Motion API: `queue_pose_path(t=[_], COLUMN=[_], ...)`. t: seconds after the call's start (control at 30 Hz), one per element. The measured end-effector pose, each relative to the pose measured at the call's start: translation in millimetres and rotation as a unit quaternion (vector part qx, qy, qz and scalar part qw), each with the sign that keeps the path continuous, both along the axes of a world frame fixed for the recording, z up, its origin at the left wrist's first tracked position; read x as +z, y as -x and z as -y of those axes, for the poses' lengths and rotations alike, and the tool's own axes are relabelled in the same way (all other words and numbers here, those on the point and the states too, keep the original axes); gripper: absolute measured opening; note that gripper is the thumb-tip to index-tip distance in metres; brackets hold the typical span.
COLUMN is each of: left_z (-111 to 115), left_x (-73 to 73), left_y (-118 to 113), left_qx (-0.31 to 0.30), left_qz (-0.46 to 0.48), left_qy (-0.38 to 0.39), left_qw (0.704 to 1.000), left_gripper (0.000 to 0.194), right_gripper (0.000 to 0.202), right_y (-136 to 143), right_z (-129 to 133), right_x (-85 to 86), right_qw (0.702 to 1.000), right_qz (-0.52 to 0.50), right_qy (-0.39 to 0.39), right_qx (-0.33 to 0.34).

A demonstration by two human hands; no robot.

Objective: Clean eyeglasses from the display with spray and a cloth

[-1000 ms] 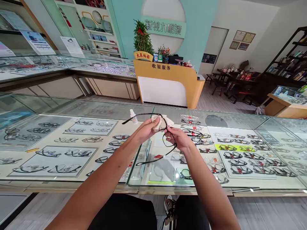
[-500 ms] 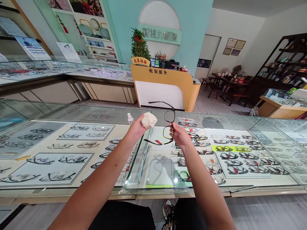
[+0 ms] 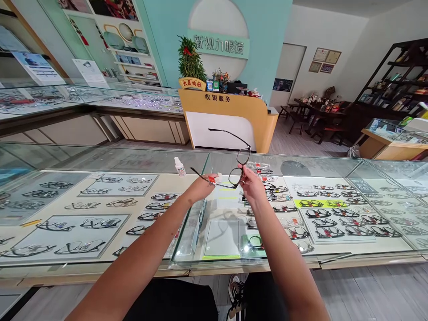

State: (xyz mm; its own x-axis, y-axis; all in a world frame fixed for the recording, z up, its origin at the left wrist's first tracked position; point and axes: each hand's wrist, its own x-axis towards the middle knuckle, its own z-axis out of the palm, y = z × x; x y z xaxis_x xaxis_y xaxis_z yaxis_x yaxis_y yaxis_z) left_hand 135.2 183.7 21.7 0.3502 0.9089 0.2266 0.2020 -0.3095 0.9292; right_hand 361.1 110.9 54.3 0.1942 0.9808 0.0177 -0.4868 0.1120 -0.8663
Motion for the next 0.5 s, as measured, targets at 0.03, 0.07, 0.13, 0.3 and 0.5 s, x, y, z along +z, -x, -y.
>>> queue_pose_path(t=[0.03, 0.07, 0.13, 0.3, 0.5], left_z=[3, 6, 16, 53, 68], left_x=[1.9, 5.0, 13.7, 34.7, 35.0], left_y=[-2, -4, -9, -23, -33], left_qx=[-0.004, -0.003, 0.019, 0.051, 0.029], left_qz=[-0.066, -0.117, -0.169, -0.114, -0.161], left_qy=[-0.046, -0.088, -0.162, -0.28, -0.389], left_qw=[0.997, 0.989, 0.972, 0.952, 0.907], left_gripper=[0.018, 0.017, 0.012, 0.019, 0.043], right_gripper=[0.047, 0.049, 0.053, 0.058, 0.058], right_y=[0, -1, -2, -4, 5], right_z=[0, -1, -1, -1, 1], right_x=[-0.1, -0.2, -0.1, -0.5, -1.8], right_qw=[1.0, 1.0, 0.999, 0.997, 0.997], right_qz=[-0.004, -0.01, -0.026, -0.053, -0.062], right_qy=[0.002, 0.002, 0.002, 0.009, 0.017], right_qx=[-0.007, -0.012, -0.022, -0.056, -0.05])
